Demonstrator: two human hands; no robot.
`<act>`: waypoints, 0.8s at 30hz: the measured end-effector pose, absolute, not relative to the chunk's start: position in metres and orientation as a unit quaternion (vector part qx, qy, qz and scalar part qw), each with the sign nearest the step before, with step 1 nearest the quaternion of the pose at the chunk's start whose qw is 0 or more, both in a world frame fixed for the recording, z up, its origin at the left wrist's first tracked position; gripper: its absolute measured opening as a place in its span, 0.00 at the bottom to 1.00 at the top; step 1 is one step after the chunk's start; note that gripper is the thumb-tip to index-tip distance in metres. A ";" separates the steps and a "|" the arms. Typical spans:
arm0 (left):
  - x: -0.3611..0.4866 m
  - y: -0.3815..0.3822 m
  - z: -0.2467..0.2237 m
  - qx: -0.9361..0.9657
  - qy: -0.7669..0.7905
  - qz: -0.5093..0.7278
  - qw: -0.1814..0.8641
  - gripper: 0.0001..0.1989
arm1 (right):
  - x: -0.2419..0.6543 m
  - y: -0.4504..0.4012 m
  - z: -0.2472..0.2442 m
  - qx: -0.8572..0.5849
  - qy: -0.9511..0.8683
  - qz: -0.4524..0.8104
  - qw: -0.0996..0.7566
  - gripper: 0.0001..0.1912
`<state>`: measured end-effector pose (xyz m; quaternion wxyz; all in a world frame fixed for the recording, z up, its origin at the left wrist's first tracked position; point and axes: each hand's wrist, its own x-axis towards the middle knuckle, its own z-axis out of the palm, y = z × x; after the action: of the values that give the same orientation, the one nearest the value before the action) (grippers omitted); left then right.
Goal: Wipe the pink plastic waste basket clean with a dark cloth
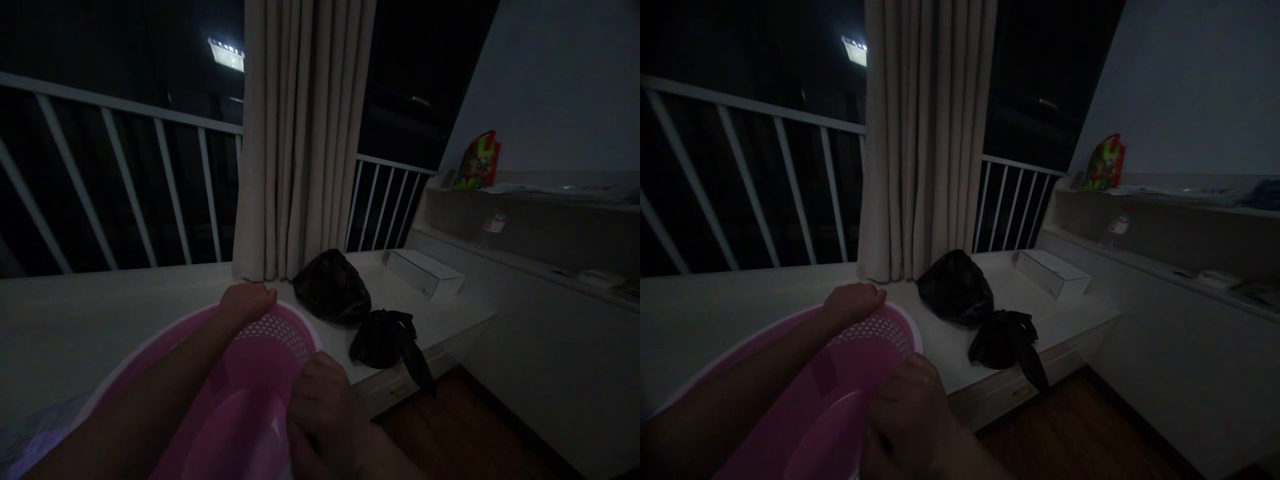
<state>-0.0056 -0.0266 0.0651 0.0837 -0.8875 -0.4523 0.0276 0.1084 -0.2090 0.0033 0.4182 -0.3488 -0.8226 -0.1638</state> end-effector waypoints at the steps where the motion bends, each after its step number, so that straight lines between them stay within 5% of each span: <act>1: -0.005 -0.027 0.065 -0.886 -0.452 0.037 0.093 0.23 | 0.107 -0.209 0.002 -0.333 -0.820 -0.181 0.428 0.11; 24: -0.007 -0.017 0.066 -0.868 -0.485 0.067 0.084 0.26 | 0.102 -0.212 0.002 -0.322 -0.791 -0.145 0.500 0.07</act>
<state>-0.0066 -0.0167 0.0663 0.0840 -0.8682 -0.4845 0.0665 0.1022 -0.2116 0.0024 0.5003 -0.3216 -0.7906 -0.1454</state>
